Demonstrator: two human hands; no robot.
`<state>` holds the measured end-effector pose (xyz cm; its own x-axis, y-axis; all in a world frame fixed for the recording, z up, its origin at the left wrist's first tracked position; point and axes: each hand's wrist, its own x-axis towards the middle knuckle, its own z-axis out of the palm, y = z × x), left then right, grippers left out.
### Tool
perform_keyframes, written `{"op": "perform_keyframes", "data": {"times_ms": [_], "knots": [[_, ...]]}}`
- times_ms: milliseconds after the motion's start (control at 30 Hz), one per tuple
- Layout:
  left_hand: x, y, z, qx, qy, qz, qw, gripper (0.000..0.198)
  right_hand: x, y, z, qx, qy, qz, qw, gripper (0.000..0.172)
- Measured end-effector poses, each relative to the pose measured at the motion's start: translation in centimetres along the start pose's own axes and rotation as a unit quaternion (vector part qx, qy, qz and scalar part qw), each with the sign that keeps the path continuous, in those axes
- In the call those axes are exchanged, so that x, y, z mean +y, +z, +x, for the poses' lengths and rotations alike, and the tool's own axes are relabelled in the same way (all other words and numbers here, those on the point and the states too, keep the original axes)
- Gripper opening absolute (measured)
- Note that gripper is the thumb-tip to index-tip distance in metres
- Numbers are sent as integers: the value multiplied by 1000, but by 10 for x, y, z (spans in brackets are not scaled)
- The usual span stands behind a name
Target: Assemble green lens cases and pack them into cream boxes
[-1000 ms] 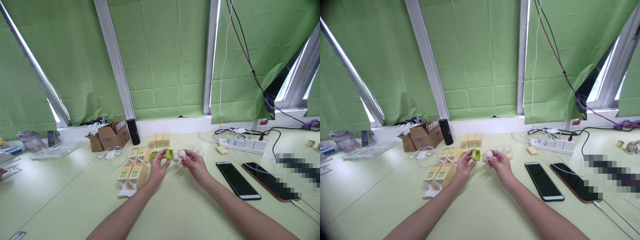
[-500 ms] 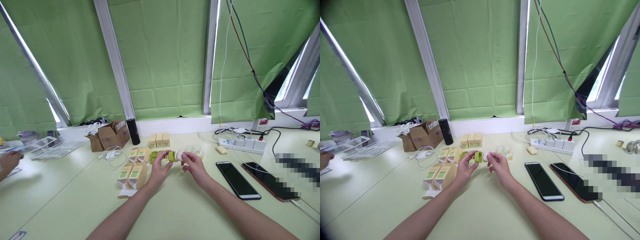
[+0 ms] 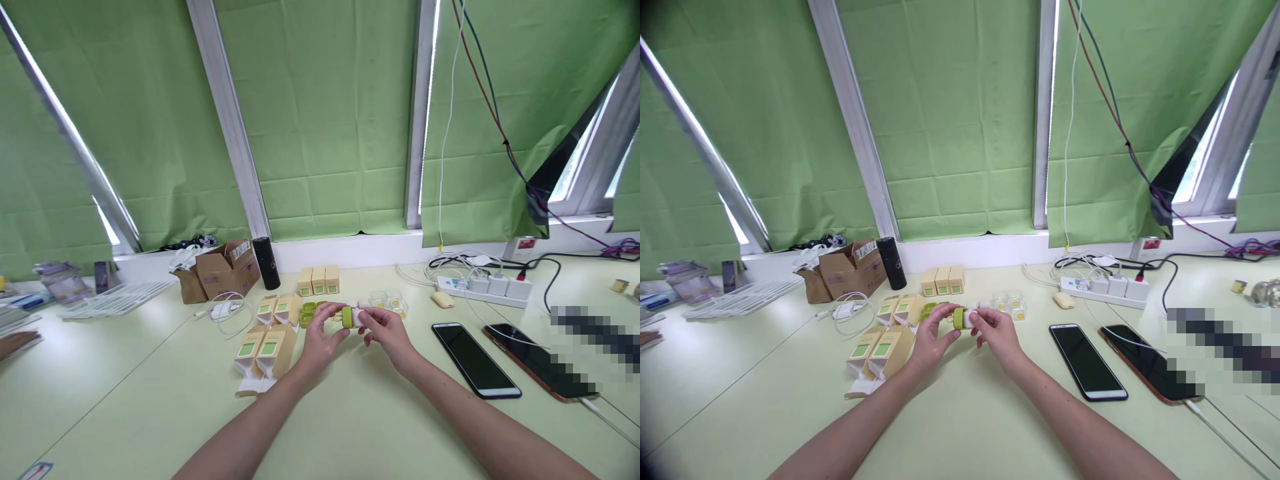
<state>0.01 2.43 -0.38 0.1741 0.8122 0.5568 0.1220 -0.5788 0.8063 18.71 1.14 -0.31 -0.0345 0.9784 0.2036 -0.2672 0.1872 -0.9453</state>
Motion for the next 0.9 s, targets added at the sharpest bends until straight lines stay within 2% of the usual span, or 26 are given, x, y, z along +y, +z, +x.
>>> {"op": "perform_keyframes", "data": {"times_ms": [233,900], "knots": [[0,0,0,0,-4,12,1000,42,-2,-1,0,-15,2,-16,1000,52],[3,1,-4,-10,8,75,997,41,1,-1,2,-4,15,-11,1000,59]]}}
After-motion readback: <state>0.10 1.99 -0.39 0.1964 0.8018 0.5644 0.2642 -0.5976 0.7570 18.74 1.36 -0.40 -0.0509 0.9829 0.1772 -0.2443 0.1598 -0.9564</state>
